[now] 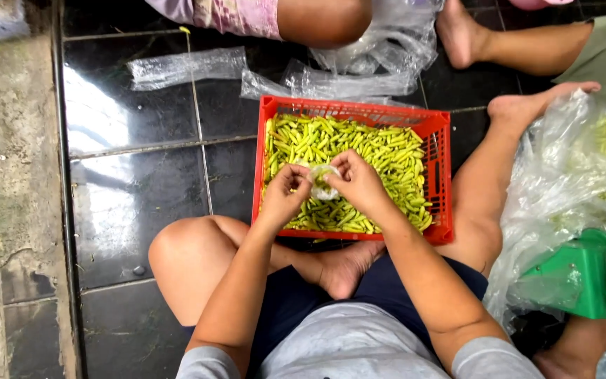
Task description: Packing small green chilies from a crate into small plastic bags using a plastic cup for portioning
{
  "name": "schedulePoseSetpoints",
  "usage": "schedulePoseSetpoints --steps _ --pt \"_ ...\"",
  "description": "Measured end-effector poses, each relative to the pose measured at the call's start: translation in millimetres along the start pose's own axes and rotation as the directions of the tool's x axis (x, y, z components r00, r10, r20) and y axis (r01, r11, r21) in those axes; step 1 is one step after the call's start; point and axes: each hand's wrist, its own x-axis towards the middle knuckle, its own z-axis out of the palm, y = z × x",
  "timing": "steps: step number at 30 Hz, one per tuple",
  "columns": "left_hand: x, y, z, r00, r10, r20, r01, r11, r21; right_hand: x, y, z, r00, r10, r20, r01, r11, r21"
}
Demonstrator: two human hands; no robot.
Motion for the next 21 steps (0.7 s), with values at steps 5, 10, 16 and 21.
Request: schedulePoseSetpoints --steps 5,10,16,21 --pt "4 1 -5 0.997 -0.057 -0.050 0.037 0.944 -0.329 5 -5 -11 0.987 -0.156 0.033 0.147 0.969 0.196" --pt "9 -22 -2 0.995 -0.063 -0.074 0.035 0.940 -0.339 -15 -29 -12 0.896 -0.443 0.003 0.427 0.862 -0.273" --pt "3 -21 6 1.000 -0.002 -0.013 -0.001 0.967 -0.255 -25 -55 3 0.777 -0.550 0.306 0.605 0.520 -0.602" --pt "0 -7 3 0.998 -0.057 -0.028 0.049 0.970 -0.238 -14 -63 -18 0.802 -0.438 0.406 0.595 0.650 -0.473"
